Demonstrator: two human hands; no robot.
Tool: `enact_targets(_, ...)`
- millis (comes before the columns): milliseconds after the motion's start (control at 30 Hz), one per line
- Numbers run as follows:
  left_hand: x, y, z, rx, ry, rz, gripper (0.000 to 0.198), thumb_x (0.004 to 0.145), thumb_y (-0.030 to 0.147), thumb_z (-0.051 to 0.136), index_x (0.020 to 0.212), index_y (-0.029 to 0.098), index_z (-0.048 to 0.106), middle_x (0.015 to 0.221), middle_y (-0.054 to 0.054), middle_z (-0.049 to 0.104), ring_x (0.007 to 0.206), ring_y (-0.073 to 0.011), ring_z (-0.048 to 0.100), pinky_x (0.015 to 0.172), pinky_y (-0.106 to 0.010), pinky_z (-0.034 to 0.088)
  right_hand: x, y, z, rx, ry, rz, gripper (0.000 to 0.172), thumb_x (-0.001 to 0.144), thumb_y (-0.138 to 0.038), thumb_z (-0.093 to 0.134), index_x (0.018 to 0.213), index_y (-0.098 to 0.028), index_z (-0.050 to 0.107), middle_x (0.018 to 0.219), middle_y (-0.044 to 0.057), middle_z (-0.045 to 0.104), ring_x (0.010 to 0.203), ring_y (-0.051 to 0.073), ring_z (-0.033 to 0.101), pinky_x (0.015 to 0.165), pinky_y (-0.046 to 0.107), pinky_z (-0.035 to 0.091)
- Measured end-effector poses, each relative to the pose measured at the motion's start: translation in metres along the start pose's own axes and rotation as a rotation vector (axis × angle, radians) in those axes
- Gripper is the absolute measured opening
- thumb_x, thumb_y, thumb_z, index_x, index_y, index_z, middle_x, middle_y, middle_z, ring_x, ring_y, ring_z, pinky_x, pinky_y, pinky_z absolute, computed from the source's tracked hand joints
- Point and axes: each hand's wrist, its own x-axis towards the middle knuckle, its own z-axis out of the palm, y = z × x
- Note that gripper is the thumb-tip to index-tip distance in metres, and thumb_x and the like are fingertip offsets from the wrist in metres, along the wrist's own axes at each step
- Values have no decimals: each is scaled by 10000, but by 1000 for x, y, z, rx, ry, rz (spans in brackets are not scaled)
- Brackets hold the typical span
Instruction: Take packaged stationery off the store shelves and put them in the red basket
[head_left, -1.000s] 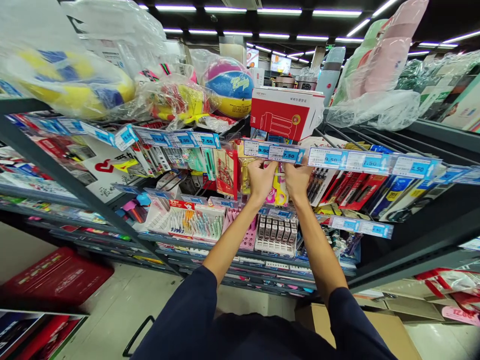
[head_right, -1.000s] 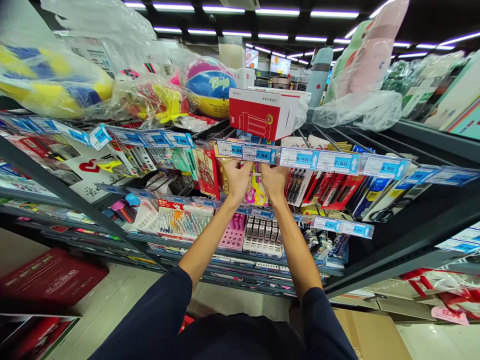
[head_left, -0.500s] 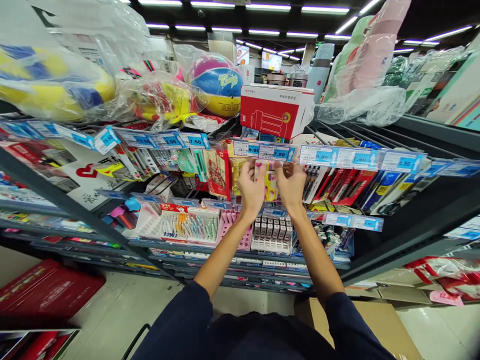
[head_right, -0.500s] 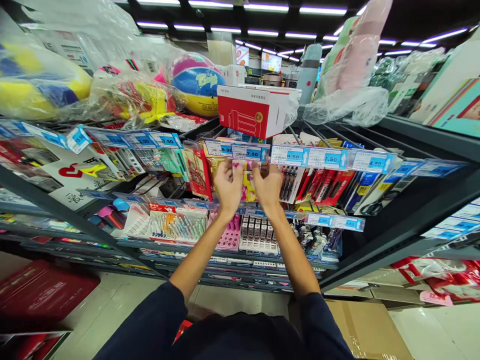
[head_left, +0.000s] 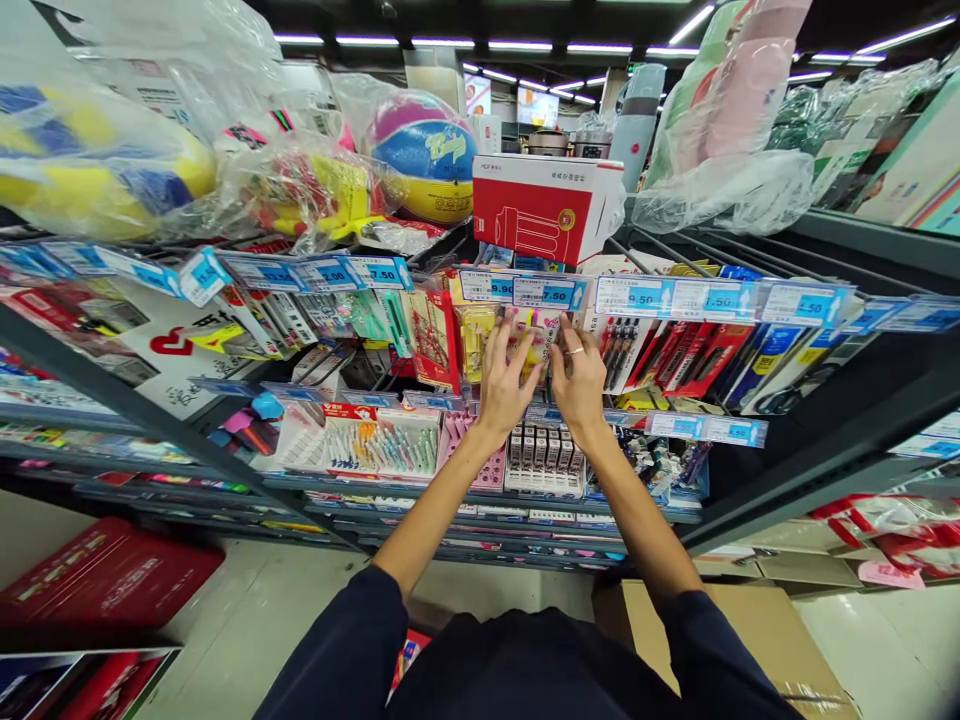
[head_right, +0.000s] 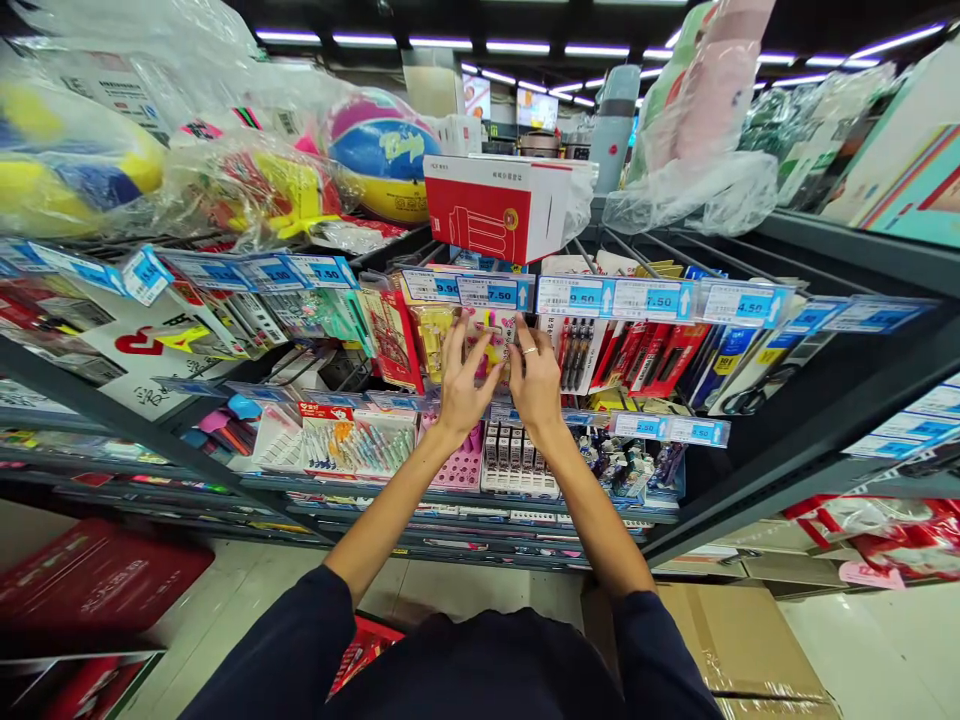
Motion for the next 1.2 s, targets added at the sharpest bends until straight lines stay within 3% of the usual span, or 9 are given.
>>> enact_targets(167, 6, 2, 1, -13, -2, -37, 525, 930, 194, 625, 1439, 294, 541, 1633, -107, 352, 1507, -329, 341, 1232, -611, 330, 5, -2, 4, -54, 3, 49, 490, 1010, -330, 518, 1497, -282, 489, 1201, 110, 616, 1057, 238, 655, 970, 461, 581)
enact_targets(300, 9, 2, 4, 4, 17, -37, 507, 939, 210, 616, 1436, 278, 548, 1594, -121, 406, 1467, -315, 396, 1225, -585, 355, 6, -4, 7, -81, 13, 86, 502, 1002, -275, 491, 1503, -276, 479, 1252, 136, 580, 1131, 268, 624, 989, 483, 562)
enact_targets(600, 10, 5, 8, -94, -26, -97, 556, 962, 223, 570, 1505, 267, 459, 1635, -120, 345, 1520, -309, 322, 1261, -576, 291, 5, -2, 15, -92, -19, 127, 549, 988, -183, 410, 1533, -241, 426, 1275, 152, 561, 1109, 259, 628, 1027, 507, 548)
enact_targets(833, -5, 49, -29, -175, 144, -179, 425, 987, 222, 532, 1409, 263, 555, 1462, -113, 560, 1382, -236, 524, 1171, -470, 459, -23, -29, -3, 0, 53, 129, 481, 1015, -256, 430, 1494, -242, 469, 1386, 153, 571, 1289, 278, 574, 1060, 544, 539)
enact_targets(933, -51, 70, -49, -242, 179, -314, 325, 979, 255, 540, 1289, 266, 638, 1267, -96, 673, 1218, -228, 634, 1057, -441, 543, -62, -44, -22, 40, 81, 130, 447, 988, -248, 499, 1430, -294, 537, 1320, 117, 641, 1210, 263, 644, 1014, 512, 577)
enact_targets(1000, -107, 75, -58, -280, 146, -435, 226, 972, 272, 533, 1125, 277, 699, 1065, -75, 721, 1062, -229, 690, 969, -425, 577, -111, -44, -32, 72, 41, 143, 432, 955, -233, 551, 1376, -327, 578, 1201, 96, 710, 1058, 261, 716, 920, 491, 620)
enact_targets(1067, -179, 73, -67, -300, -1, -501, 183, 958, 301, 535, 996, 285, 713, 923, -59, 734, 917, -235, 716, 872, -412, 600, -177, -36, -38, 88, -52, 232, 365, 932, -231, 567, 1271, -346, 642, 1051, 70, 759, 925, 270, 750, 834, 486, 638)
enact_targets(1133, -256, 68, -84, -219, -200, -747, 245, 979, 322, 472, 948, 274, 711, 902, -71, 738, 885, -244, 731, 822, -399, 607, -248, -27, -43, 72, -267, 459, 277, 933, -262, 530, 1142, -319, 702, 992, 76, 774, 875, 286, 762, 803, 483, 639)
enact_targets(1200, -325, 66, -113, -36, -541, -1030, 306, 991, 272, 410, 933, 250, 710, 957, -91, 753, 956, -264, 745, 855, -408, 603, -311, -21, -51, -50, -704, 781, 260, 904, -266, 525, 1053, -278, 738, 990, 89, 782, 881, 280, 767, 822, 439, 631)
